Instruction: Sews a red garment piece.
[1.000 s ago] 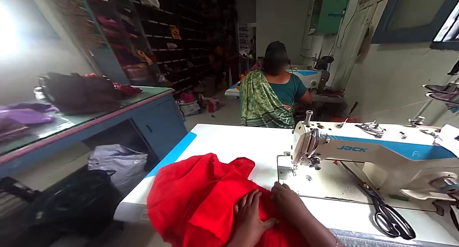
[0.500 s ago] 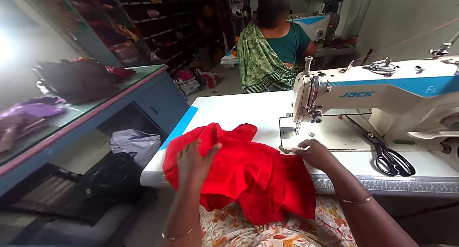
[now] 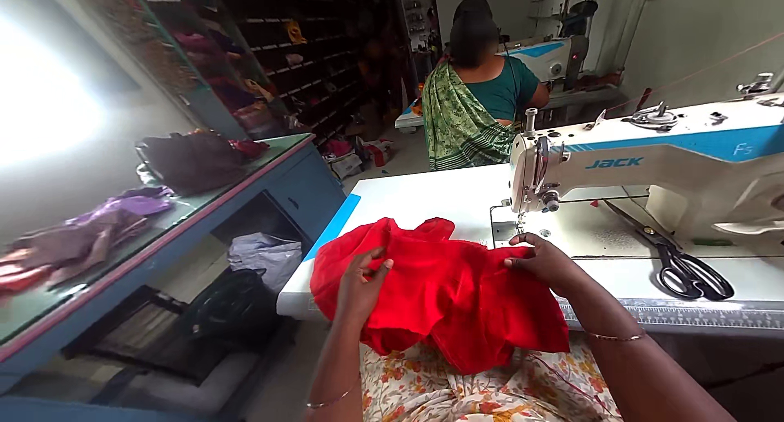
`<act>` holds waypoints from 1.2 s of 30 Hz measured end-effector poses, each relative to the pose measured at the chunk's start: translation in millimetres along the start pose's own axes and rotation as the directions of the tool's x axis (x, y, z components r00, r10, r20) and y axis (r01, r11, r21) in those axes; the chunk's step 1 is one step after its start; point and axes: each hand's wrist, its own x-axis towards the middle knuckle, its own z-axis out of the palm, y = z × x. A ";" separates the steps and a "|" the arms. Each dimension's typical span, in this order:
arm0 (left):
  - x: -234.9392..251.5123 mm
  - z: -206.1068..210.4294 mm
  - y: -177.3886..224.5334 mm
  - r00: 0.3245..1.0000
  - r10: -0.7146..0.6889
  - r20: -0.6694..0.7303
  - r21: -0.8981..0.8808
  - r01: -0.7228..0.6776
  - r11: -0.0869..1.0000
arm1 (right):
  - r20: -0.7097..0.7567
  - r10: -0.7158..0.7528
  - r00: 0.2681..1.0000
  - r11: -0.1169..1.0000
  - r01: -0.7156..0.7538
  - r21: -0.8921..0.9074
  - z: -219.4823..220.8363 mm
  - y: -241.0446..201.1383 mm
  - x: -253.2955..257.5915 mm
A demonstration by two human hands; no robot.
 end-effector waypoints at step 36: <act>79.3 -71.8 102.9 0.870 0.470 -0.147 0.223 -0.434 0.873 | 0.412 -0.445 0.795 0.888 0.453 0.084 64.6 -17.1 -125.7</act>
